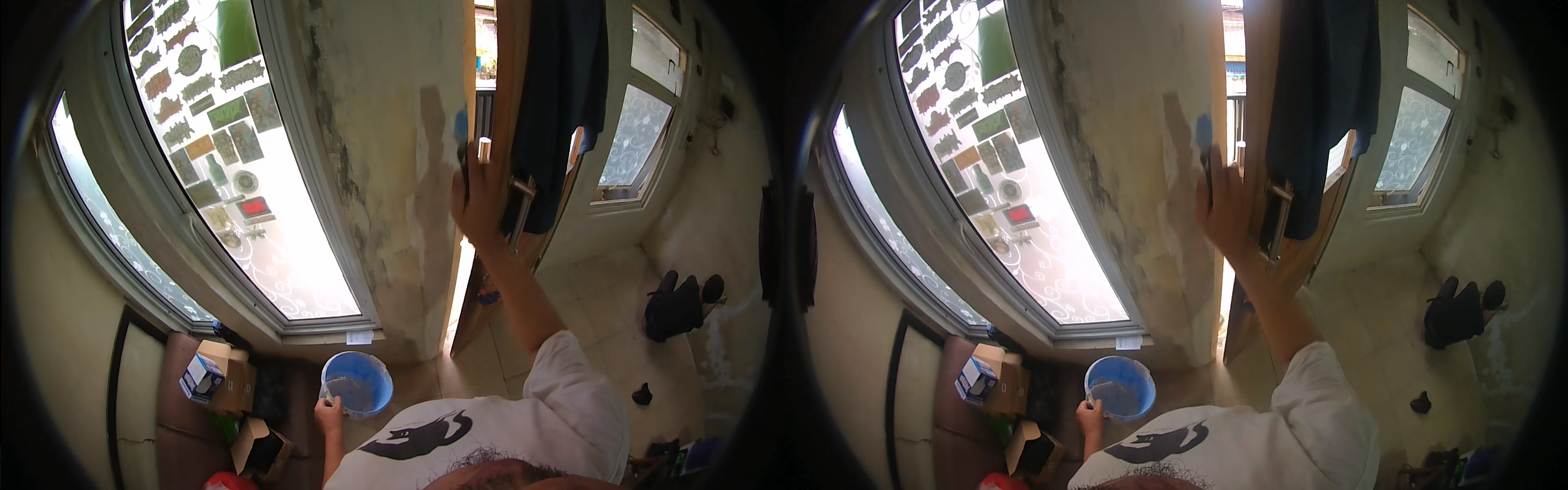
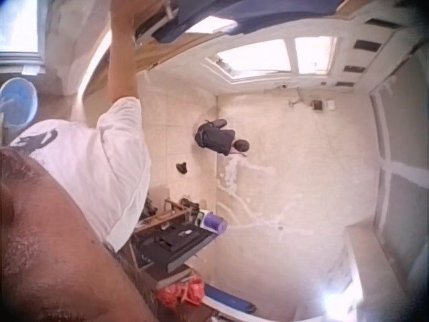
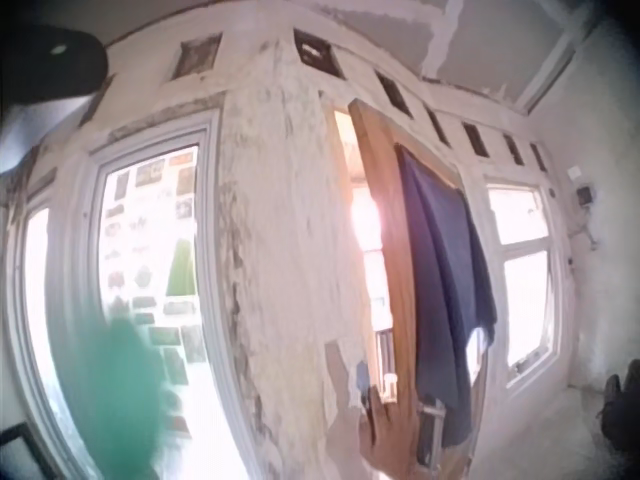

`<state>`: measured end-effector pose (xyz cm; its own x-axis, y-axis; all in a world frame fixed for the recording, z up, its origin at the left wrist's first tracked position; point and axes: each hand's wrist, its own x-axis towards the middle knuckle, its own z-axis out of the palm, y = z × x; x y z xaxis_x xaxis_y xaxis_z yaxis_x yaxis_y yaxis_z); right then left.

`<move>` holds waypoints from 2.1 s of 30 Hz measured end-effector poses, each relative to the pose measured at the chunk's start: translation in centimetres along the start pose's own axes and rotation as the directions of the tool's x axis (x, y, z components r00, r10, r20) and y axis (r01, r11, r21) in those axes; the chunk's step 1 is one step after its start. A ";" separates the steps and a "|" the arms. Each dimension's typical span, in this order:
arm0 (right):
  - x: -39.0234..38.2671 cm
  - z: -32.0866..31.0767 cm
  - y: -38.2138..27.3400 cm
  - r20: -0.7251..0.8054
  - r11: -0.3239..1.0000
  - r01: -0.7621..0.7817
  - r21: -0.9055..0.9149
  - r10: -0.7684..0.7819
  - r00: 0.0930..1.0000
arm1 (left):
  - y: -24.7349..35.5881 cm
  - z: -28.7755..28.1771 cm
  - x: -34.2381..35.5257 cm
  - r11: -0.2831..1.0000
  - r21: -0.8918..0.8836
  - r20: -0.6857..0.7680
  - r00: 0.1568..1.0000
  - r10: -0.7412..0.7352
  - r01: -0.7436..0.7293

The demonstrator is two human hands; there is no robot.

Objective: The person applies white compound to a wall near a window and door frame using a putty knife, then mixes more compound in a blue bucket.

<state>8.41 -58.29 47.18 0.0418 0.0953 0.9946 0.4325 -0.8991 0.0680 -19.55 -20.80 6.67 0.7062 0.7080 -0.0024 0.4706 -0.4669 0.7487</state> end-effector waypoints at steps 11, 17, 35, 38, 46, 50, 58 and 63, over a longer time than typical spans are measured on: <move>5.3 3.1 -0.7 0.139 0.984 -0.168 0.056 0.159 0.978 | -0.2 0.2 -0.9 0.997 0.064 -0.036 0.999 0.035 -0.033; -5.0 2.4 -1.7 0.307 0.979 -0.179 0.094 0.142 0.941 | 3.3 -0.9 -1.8 0.998 -0.034 0.072 0.996 -0.053 0.055; -7.4 1.9 -3.5 0.307 0.916 -0.340 0.215 0.267 0.913 | 1.3 0.7 -1.2 1.000 0.030 0.040 0.999 -0.007 0.006; -10.3 2.9 -4.3 0.371 0.915 -0.349 0.201 0.259 0.892 | 0.1 1.2 -1.1 1.000 0.008 -0.002 1.000 0.025 -0.025; -19.8 -3.6 -7.3 0.558 0.755 -0.537 0.377 0.278 0.782 | -0.8 1.4 -2.0 0.988 -0.101 -0.056 0.991 -0.119 0.113; -20.5 -5.4 -6.6 0.657 0.625 -0.665 0.410 0.303 0.690 | -0.6 1.6 -2.0 0.965 -0.165 -0.049 0.975 -0.216 0.205; -12.0 -1.0 -4.4 0.524 0.754 -0.268 0.600 -0.117 0.844 | 1.2 2.2 -1.4 0.966 -0.121 -0.022 0.973 -0.232 0.227; -1.6 4.3 -6.4 0.380 0.799 0.035 0.600 -0.323 0.867 | 2.7 2.4 -0.1 0.979 -0.140 -0.036 0.988 -0.151 0.145</move>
<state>9.41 -50.86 44.87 0.2385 0.5355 0.8102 0.8877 -0.4584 0.0417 -17.10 -23.41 7.12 0.6075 0.7889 -0.0922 0.4894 -0.2804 0.8257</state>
